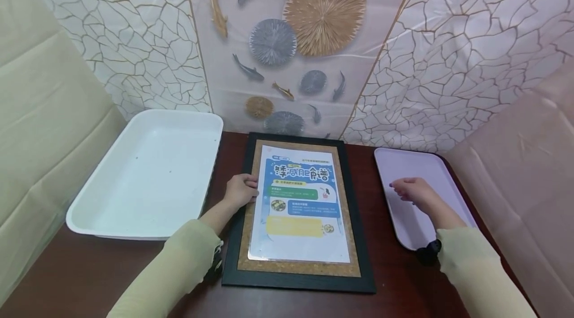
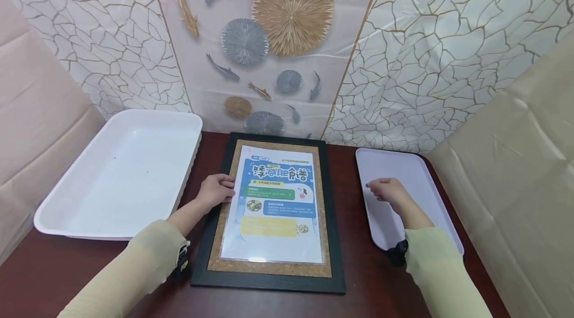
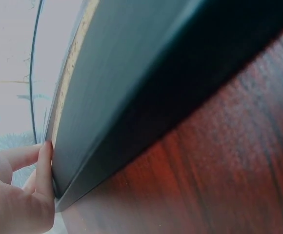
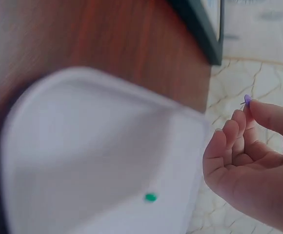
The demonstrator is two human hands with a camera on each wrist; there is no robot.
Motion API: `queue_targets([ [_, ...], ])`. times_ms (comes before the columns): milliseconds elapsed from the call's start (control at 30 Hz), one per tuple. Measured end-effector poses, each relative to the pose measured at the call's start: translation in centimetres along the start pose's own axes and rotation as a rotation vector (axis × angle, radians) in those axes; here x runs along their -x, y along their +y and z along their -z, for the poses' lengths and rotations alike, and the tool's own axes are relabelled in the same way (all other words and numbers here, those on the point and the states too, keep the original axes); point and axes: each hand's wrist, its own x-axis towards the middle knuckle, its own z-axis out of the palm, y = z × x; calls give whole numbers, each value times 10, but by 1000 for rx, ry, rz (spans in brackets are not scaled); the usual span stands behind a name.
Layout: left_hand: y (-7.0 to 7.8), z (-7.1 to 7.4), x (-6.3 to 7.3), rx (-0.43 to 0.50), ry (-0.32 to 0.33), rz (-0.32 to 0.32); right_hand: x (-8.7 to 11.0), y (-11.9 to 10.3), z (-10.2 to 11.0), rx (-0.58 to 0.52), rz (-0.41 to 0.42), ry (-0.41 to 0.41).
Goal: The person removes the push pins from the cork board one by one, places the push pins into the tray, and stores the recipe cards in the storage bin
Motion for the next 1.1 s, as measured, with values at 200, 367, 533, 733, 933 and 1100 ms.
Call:
queue_targets([
  [200, 1, 0, 1, -1, 3, 6, 3, 31, 7, -48, 24, 40],
  [367, 0, -1, 1, -3, 6, 2, 9, 51, 14, -7, -27, 66],
  [533, 0, -1, 0, -5, 8, 8, 13, 65, 19, 10, -84, 68],
  [733, -1, -2, -1, 0, 11, 18, 12, 75, 21, 25, -132, 57],
  [933, 0, -2, -1, -4, 5, 0, 12, 82, 21, 51, -143, 44],
  [1100, 0, -2, 1, -8, -1, 2, 14, 84, 20, 48, -124, 30],
])
